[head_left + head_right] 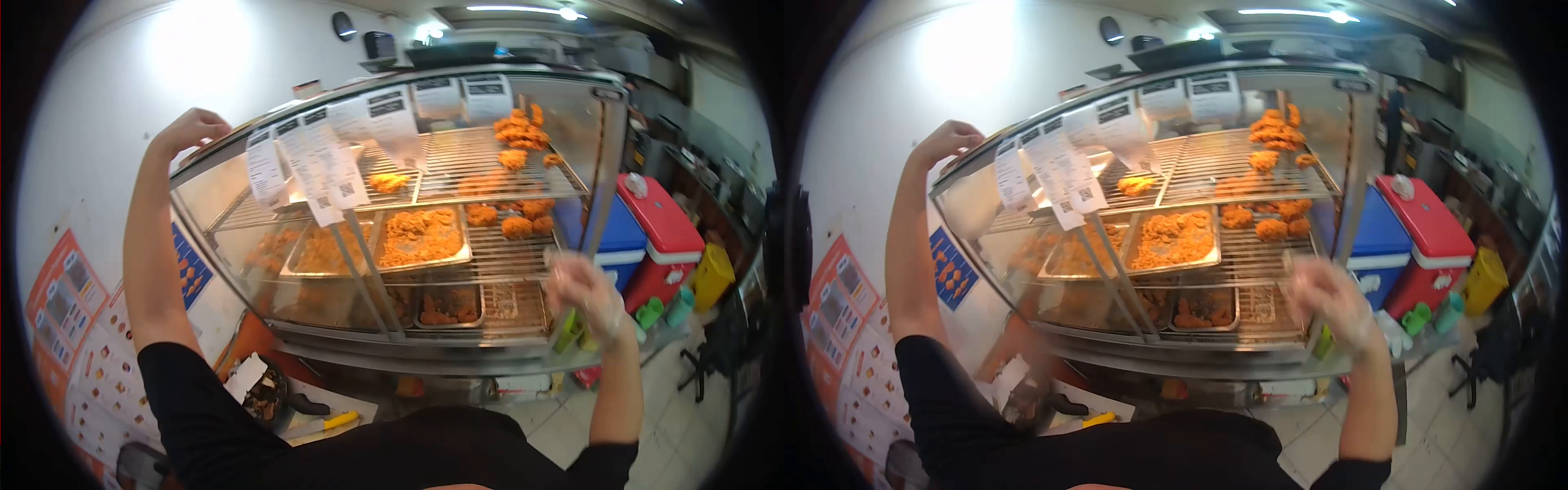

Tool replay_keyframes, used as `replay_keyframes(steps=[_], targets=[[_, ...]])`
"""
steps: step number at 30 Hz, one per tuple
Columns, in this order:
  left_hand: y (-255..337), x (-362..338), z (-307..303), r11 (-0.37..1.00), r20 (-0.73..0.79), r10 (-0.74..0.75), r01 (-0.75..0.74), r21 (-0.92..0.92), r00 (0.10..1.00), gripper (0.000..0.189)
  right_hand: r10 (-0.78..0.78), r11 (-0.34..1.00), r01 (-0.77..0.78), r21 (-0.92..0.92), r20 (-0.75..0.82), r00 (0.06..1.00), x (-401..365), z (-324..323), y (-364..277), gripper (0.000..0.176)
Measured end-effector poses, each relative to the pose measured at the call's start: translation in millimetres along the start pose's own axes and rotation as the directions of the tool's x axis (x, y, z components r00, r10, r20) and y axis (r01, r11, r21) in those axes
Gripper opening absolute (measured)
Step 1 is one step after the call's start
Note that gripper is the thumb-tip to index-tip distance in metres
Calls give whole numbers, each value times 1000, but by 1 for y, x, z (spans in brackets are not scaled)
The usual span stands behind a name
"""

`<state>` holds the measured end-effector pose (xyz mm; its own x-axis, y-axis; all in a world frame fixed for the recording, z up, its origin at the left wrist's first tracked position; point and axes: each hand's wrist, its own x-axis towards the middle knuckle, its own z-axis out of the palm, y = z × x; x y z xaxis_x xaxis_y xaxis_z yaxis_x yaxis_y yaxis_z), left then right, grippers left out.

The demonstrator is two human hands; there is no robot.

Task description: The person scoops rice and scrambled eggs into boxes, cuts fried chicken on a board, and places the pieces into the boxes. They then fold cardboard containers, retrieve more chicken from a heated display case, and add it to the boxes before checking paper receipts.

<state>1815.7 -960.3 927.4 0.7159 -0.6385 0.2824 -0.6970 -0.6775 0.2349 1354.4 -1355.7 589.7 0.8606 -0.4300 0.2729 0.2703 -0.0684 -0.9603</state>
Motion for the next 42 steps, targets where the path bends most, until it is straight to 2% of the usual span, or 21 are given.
replay_keyframes(steps=[1,3,6,8,9,10,12,13,15,19,23,26,30,32,33,34,36,37,39,40,42], targets=[[0,0,0,1000,-7,-3,3,22,1000,34,-52,997,58,57,-108,993,8,19,-14,52],[-8,7,2,998,3,23,-24,50,1000,34,-217,955,227,191,-70,974,43,28,-19,65],[3,11,9,969,48,131,-139,205,990,33,-457,857,485,175,-176,872,105,54,-42,75],[47,-27,34,829,-343,265,-32,558,901,29,-580,702,622,347,-229,782,152,64,-43,73],[59,-40,43,781,-359,477,-199,592,802,22,-616,597,659,458,-266,742,166,72,-49,69],[80,-58,55,782,-372,540,-287,553,755,20,-613,600,666,444,-281,739,176,74,-59,69],[115,-94,78,741,-347,652,-469,481,674,15,-532,559,402,725,-58,845,190,78,-76,48],[126,-116,93,633,-312,760,-538,557,570,14,-534,559,412,720,-68,843,188,87,-79,48],[148,-159,110,581,-192,804,-672,459,563,19,-416,626,497,602,-282,865,179,105,-85,36],[137,-172,117,597,-50,784,-730,332,619,20,-314,677,450,582,-325,892,182,103,-68,31],[120,-167,120,624,-84,764,-699,349,640,17,-286,595,388,704,-265,921,166,105,-60,20],[121,-168,129,639,-60,749,-696,328,660,18,-211,611,379,695,-318,924,150,111,-62,19],[148,-173,156,672,-54,737,-724,157,673,25,-297,638,384,667,-247,922,131,105,-48,26],[172,-172,172,819,24,561,-551,-159,827,34,-295,665,381,642,-244,924,113,113,-45,27],[174,-159,190,796,15,554,-524,-304,833,43,-298,679,384,626,-243,923,101,120,-44,27],[175,-141,216,756,7,543,-485,-440,840,53,-300,692,385,611,-241,923,90,128,-42,28],[195,-123,268,448,-126,556,-423,-788,822,62,-281,710,342,615,-198,939,65,143,-44,27],[202,-121,284,451,-121,545,-411,-792,830,62,-301,746,332,577,-152,941,54,149,-43,28],[221,-122,304,93,38,594,-22,-995,804,50,-307,800,307,515,-86,948,32,161,-43,31],[239,-145,297,-195,-40,543,80,-977,839,43,-315,801,310,511,-80,946,24,164,-42,31],[251,-167,287,-224,-121,504,-6,-975,855,33,-237,864,269,426,-127,963,8,169,-38,33]])
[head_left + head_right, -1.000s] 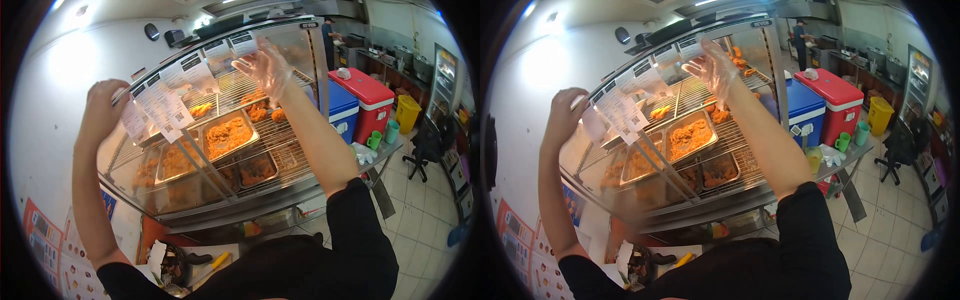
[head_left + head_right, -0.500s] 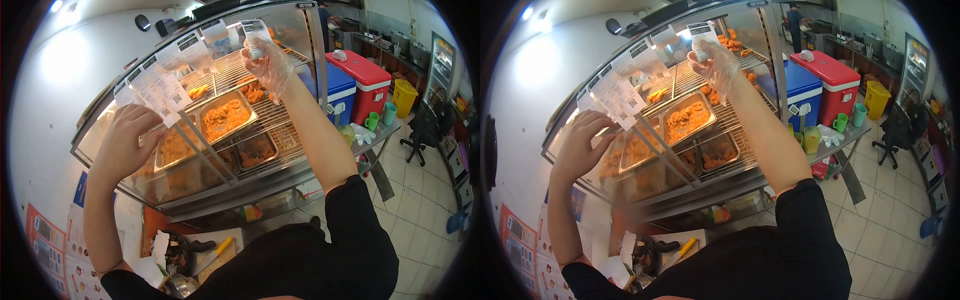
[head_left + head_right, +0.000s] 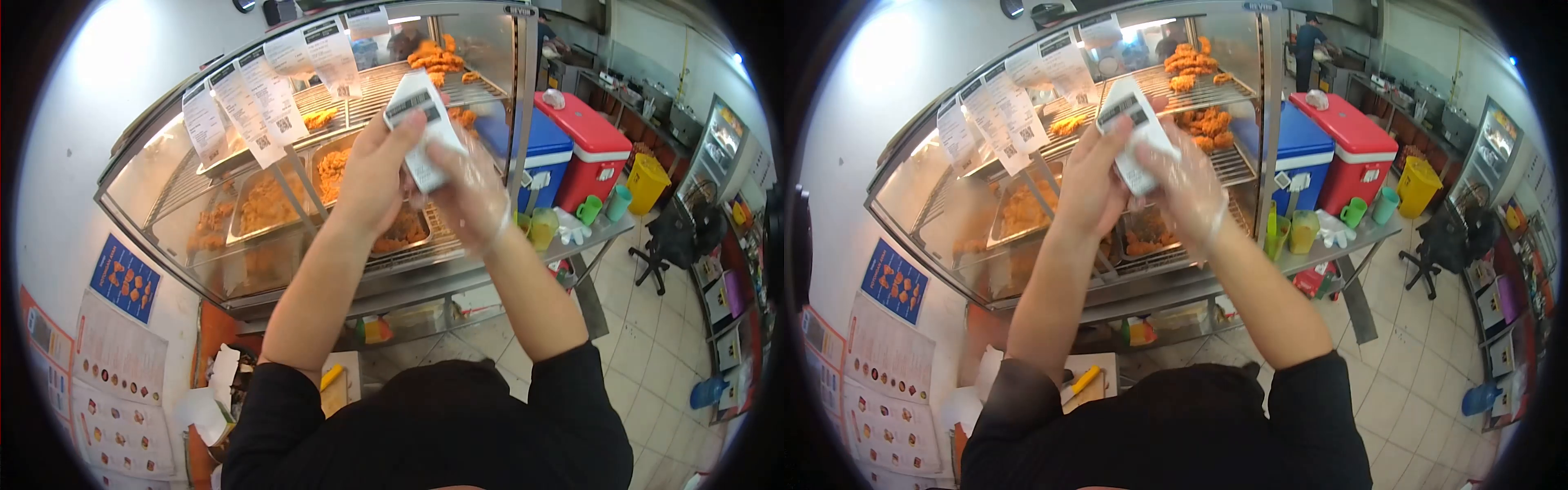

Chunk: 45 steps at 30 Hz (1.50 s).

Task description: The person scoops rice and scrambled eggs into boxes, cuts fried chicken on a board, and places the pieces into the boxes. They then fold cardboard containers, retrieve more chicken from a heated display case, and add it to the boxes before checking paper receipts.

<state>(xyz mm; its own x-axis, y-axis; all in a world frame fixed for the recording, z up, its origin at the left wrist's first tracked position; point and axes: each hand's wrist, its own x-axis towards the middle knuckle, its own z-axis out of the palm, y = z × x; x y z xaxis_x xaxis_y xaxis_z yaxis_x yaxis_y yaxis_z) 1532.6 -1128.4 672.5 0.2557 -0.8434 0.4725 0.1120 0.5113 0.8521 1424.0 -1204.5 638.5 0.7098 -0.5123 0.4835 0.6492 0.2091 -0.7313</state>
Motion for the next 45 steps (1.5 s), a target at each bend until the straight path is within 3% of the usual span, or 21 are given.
replay_keyframes(steps=[5,7,9,10,12,18,20,22,28,31,32,33,34,35,36,38,39,41,42,44,45], targets=[[-24,-9,7,930,-58,71,-87,-357,996,22,-101,989,113,94,-118,988,-37,-21,26,27],[-40,-12,7,936,-151,106,-150,-317,983,20,-135,983,148,105,-125,983,-49,-41,38,24],[-56,-14,7,945,-275,149,-218,-243,950,17,-242,965,237,-114,-34,970,-57,-64,46,22],[-63,-15,7,944,-290,158,-230,-235,944,17,-232,968,229,-107,-19,972,-62,-68,44,22],[-76,-19,11,943,-432,194,-289,-167,881,17,-19,995,11,-101,-75,997,-73,-78,40,20],[-111,-41,15,927,-674,248,-372,-43,696,16,180,982,-180,-51,11,984,-96,-141,46,10],[-125,-58,18,944,-728,177,-323,-64,662,16,283,957,-276,-87,69,957,-98,-156,42,10],[-139,-78,27,954,-772,110,-283,-94,626,18,415,838,-323,-439,129,900,-98,-165,39,18],[-182,-149,36,908,-965,-34,-396,-139,260,20,694,692,-485,-534,307,652,-125,-196,70,32],[-209,-189,39,915,-994,19,-404,-26,107,20,722,556,83,-827,530,444,-139,-208,99,25],[-215,-200,43,930,-998,51,-365,35,36,19,730,564,53,-824,528,435,-145,-208,108,35],[-211,-206,53,943,-999,35,-331,41,-23,20,538,714,160,-681,681,498,-152,-213,122,56],[-222,-222,58,952,-999,43,-303,48,-24,20,525,734,107,-671,660,538,-159,-207,129,73],[-219,-226,71,967,-994,2,-253,31,-113,19,521,769,72,-635,688,506,-163,-197,132,79],[-218,-234,80,962,-992,-13,-271,21,-124,17,584,764,29,-645,710,394,-166,-182,133,74],[-216,-251,86,955,-979,-82,-296,-24,-187,16,702,712,-252,-655,656,277,-182,-149,139,52],[-214,-263,84,950,-971,-80,-313,-6,-224,17,708,706,-259,-659,660,253,-195,-145,150,52],[-214,-287,67,942,-966,-69,-336,20,-251,17,946,246,-602,-760,325,-23,-220,-145,191,35],[-214,-306,58,939,-960,-107,-343,-12,-258,16,946,245,-592,-768,324,-29,-232,-141,206,35],[-214,-343,41,931,-948,-155,-362,-47,-277,16,900,410,-508,-758,426,91,-258,-133,226,33],[-213,-363,34,954,-938,-140,-296,-42,-317,15,924,368,-399,-840,378,58,-265,-127,234,36]])
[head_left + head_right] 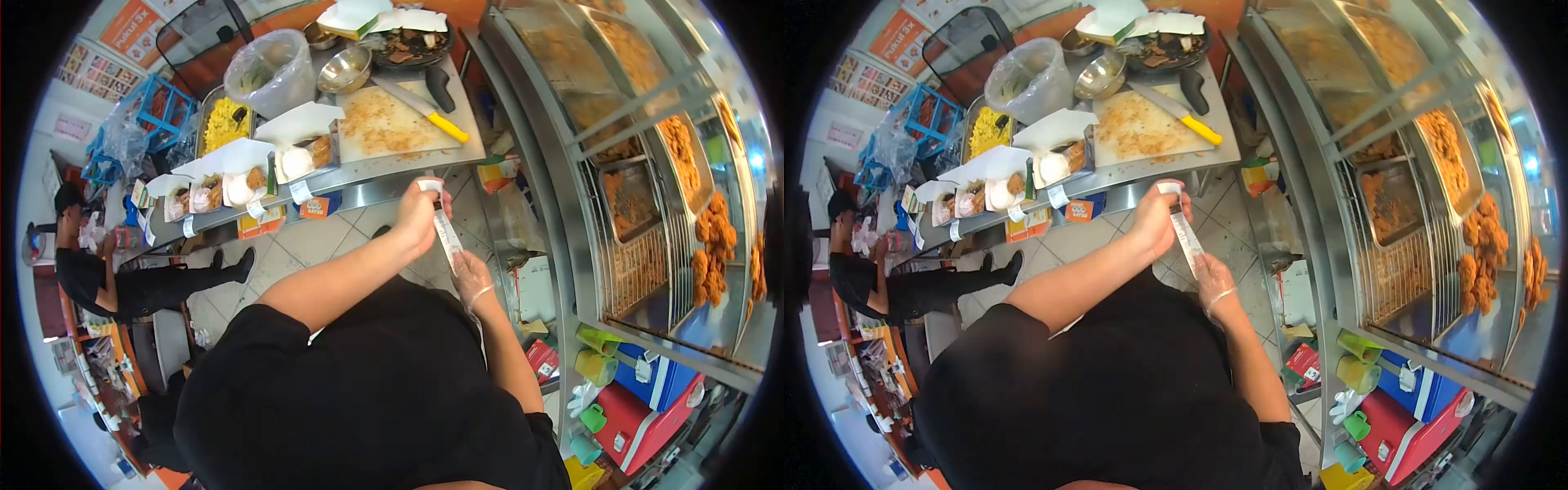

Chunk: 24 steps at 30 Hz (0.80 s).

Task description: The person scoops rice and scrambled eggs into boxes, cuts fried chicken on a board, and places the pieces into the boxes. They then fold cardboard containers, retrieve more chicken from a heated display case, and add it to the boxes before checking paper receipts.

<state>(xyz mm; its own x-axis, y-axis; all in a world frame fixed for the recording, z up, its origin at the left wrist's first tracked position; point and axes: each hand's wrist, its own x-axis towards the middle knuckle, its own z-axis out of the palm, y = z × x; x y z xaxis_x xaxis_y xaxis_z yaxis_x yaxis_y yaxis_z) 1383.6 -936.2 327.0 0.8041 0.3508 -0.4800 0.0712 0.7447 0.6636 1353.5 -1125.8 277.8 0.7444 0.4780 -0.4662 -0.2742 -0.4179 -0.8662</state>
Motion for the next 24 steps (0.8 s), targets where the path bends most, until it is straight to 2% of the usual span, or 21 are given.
replay_keyframes(steps=[1,2,3,4,5,6,7,9,10,12,13,15,16,18,20,22,24], targets=[[7,17,-18,997,-32,27,-24,66,999,15,15,1000,-14,-5,6,1000,8,9,-2,36],[18,39,-37,957,-50,251,-240,165,967,14,94,995,-94,22,-18,995,17,17,-6,37],[34,59,-63,899,-5,321,-303,316,947,15,174,984,-172,52,-44,984,28,24,-11,37],[45,87,-100,640,110,495,-448,624,862,17,189,981,-187,48,-46,981,39,31,-13,37],[70,93,-121,340,235,537,-463,819,810,21,244,969,-241,52,-65,968,52,38,-12,38],[89,101,-151,-207,509,542,-481,852,669,29,300,954,-296,57,-85,950,65,47,-11,39],[106,104,-171,-194,504,534,-482,855,679,29,315,949,-311,54,-90,945,79,58,-9,39],[133,105,-200,-540,574,385,-328,775,723,31,38,968,-70,-243,-131,991,105,77,-2,40],[138,112,-219,-527,568,377,-335,781,731,31,56,964,-89,-249,-136,989,119,86,1,40],[137,127,-256,-485,609,213,-458,745,764,25,96,939,-78,-334,38,995,150,112,-1,43],[136,132,-267,-476,608,192,-468,744,771,25,118,939,-102,-327,30,993,160,122,-14,43],[138,137,-287,-292,632,193,-571,768,751,16,365,808,-162,-567,266,892,179,144,-46,35],[140,138,-291,-282,634,167,-580,765,755,16,383,810,-188,-556,258,887,186,155,-47,35],[144,137,-290,-199,617,249,-584,787,747,10,199,732,173,-659,450,871,203,173,-50,31],[147,139,-287,-187,609,251,-580,793,753,11,132,693,222,-686,422,897,228,204,-49,30],[147,139,-286,-183,598,260,-569,801,758,11,244,820,23,-572,385,890,249,229,-61,31],[147,139,-285,-280,599,193,-541,793,777,10,266,806,-1,-592,360,894,251,242,-97,31]])
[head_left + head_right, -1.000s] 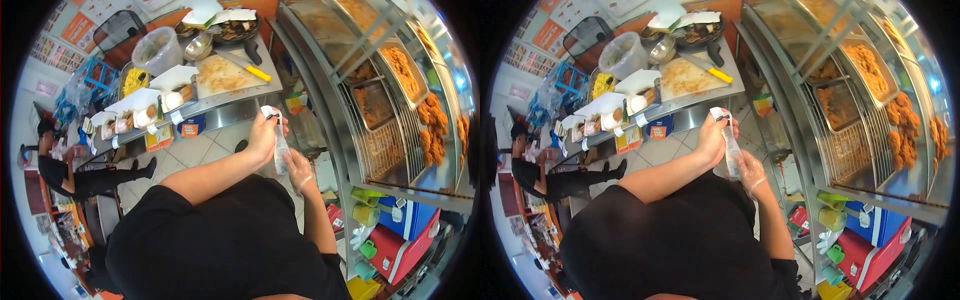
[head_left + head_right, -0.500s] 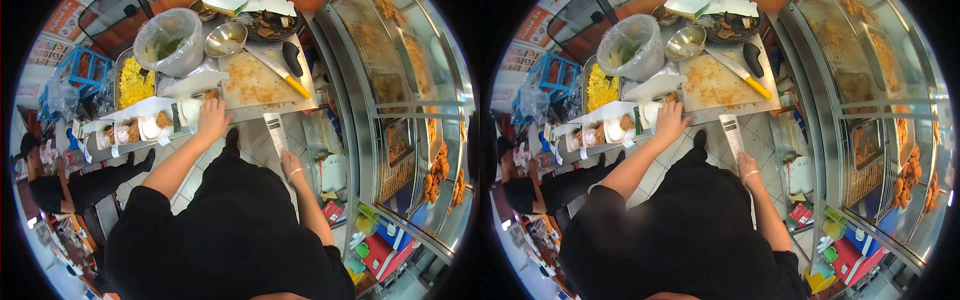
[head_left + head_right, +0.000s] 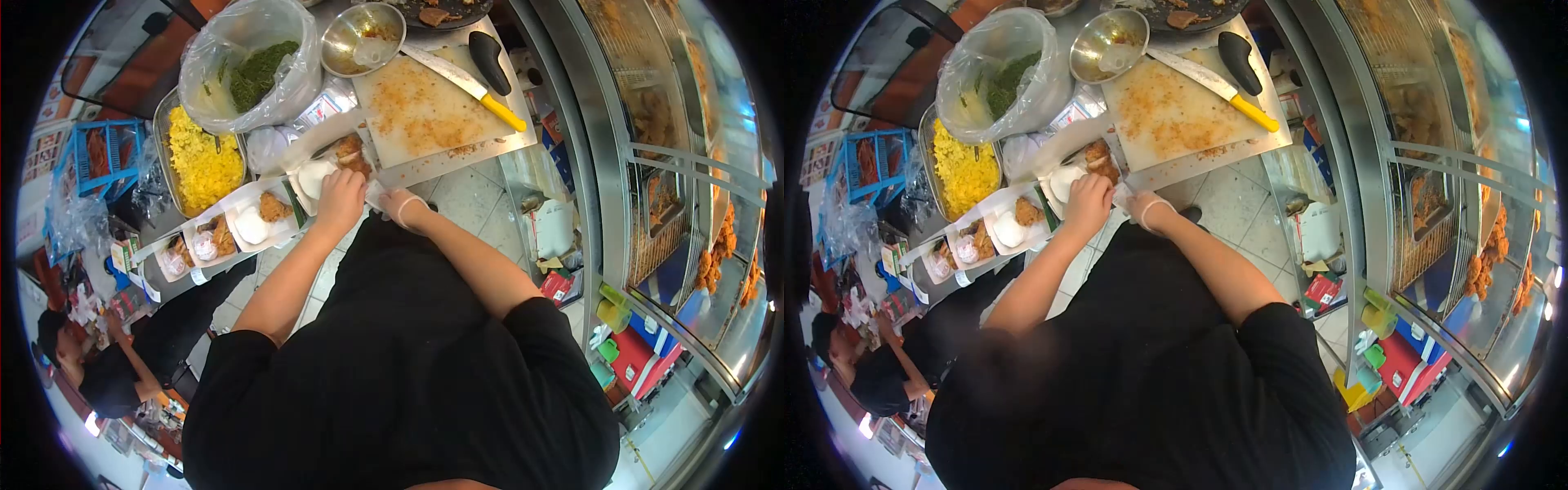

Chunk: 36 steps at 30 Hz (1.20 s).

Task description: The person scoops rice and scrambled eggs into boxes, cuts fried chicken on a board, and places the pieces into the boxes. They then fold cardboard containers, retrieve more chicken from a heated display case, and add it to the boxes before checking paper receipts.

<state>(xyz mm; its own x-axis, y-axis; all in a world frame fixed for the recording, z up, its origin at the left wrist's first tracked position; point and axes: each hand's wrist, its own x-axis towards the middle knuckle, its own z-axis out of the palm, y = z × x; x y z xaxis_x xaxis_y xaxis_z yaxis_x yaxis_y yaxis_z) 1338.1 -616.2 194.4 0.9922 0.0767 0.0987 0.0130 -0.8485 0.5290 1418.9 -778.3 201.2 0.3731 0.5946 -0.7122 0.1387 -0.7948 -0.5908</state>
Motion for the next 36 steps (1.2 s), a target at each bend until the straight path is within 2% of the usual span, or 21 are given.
replay_keyframes(steps=[3,4,5,6,7,8,9,10,11,14,15,16,17,18,20,25,29,32,33,35,36], targets=[[-1,-1,-1,991,137,-40,22,132,990,20,29,998,-39,-46,-203,979,27,32,23,31],[5,-2,-9,994,101,-54,43,103,993,25,-222,900,216,-377,29,975,26,28,33,35],[14,2,-17,998,57,-29,25,58,998,31,-342,650,446,-616,287,895,21,9,43,39],[17,3,-22,1000,40,7,-6,-4,999,40,-193,922,188,-339,18,981,1,5,47,35],[12,1,-17,992,-2,82,-82,-97,997,38,-91,982,75,-175,-81,993,-18,-2,52,35],[12,0,-13,971,-108,221,-229,-68,969,30,-67,998,63,-22,-237,969,-21,5,83,36],[5,2,-7,938,-32,299,-299,-172,954,17,-379,887,286,-362,-220,899,-18,6,122,39],[13,4,-10,910,-94,353,-365,-196,931,9,130,991,-124,48,-168,977,-84,-47,78,40],[31,12,-17,910,-56,321,-324,-259,945,6,237,971,-216,101,-310,921,-60,-24,142,45],[61,44,-10,834,-11,442,-416,-363,897,16,387,920,-322,221,-409,826,-110,-51,216,50],[78,65,-8,830,148,427,-322,-455,892,19,397,917,-334,217,-578,713,-116,-44,253,47],[100,87,-3,818,142,509,-426,-387,849,18,270,963,-209,173,-539,798,-158,-54,265,43],[130,113,0,749,171,612,-496,-440,772,16,495,706,29,708,-523,694,-176,-53,281,38],[166,141,-2,677,206,701,-546,-494,682,15,236,952,5,307,-744,625,-142,-34,377,34],[246,191,-13,484,207,872,-723,-494,443,15,692,406,313,859,-512,509,-235,-50,323,31],[529,250,-129,-118,-332,941,-986,-120,-72,7,732,178,696,695,-566,378,-366,-11,326,33],[720,273,-213,-99,-551,780,-929,357,-295,17,668,248,653,716,-614,420,-450,24,364,35],[831,288,-258,-113,-363,921,-988,108,-145,36,625,596,408,692,-719,306,-485,50,416,35],[850,290,-265,-99,-362,923,-989,113,-133,36,617,601,403,690,-721,316,-490,60,428,35],[885,291,-278,184,288,947,-975,-122,143,46,676,476,474,741,-653,342,-500,79,450,40],[896,297,-281,343,418,856,-939,-20,304,54,666,461,477,748,-647,370,-507,90,453,43]])
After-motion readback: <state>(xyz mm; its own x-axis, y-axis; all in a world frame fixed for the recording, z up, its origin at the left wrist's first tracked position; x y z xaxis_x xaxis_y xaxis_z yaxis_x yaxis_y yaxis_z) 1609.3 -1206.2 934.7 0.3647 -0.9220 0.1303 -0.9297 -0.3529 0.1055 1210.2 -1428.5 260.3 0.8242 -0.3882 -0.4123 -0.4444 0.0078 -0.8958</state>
